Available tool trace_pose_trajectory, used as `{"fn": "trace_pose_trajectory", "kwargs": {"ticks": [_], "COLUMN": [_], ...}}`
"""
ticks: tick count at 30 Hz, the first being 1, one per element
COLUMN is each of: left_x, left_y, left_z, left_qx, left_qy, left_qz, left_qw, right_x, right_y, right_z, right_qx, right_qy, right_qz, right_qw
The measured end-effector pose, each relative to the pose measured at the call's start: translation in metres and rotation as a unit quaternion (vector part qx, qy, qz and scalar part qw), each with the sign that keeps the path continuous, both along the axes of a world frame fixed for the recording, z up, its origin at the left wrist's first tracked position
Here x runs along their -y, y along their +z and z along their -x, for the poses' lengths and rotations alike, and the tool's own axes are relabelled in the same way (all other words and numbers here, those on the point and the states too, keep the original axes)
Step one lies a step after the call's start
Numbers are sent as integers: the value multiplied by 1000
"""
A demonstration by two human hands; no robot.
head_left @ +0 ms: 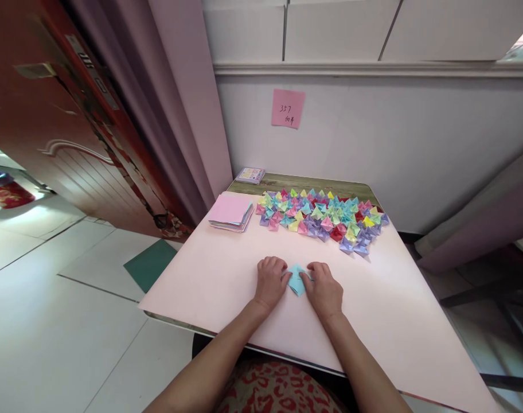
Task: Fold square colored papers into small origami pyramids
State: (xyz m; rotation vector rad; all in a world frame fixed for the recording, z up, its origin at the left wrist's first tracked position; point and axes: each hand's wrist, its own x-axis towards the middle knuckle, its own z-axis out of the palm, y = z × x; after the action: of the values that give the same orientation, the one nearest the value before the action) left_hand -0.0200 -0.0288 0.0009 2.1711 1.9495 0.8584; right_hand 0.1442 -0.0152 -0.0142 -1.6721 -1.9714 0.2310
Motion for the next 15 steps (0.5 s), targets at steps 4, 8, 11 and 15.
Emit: {"fn": "trace_pose_trajectory", "kwargs": {"ticks": [4, 8, 11, 15], "left_x": [2, 3, -4, -23], "left_y": [-3, 1, 12, 24], "left_z": [-4, -5, -5, -4], "left_qx": [-70, -55, 1, 10], "left_qy": [-54, -71, -33, -1], "left_qz": [-25, 13, 109, 202], "left_qw": [996, 996, 993, 979], "right_x": [4, 3, -4, -20], "right_y": [-3, 2, 13, 31], "right_z": [4, -1, -5, -3], "right_qx": [80, 28, -13, 44], "right_qy": [42, 37, 17, -7], "right_qz": [-45, -1, 70, 145], "right_qw": [995, 999, 997, 988]}}
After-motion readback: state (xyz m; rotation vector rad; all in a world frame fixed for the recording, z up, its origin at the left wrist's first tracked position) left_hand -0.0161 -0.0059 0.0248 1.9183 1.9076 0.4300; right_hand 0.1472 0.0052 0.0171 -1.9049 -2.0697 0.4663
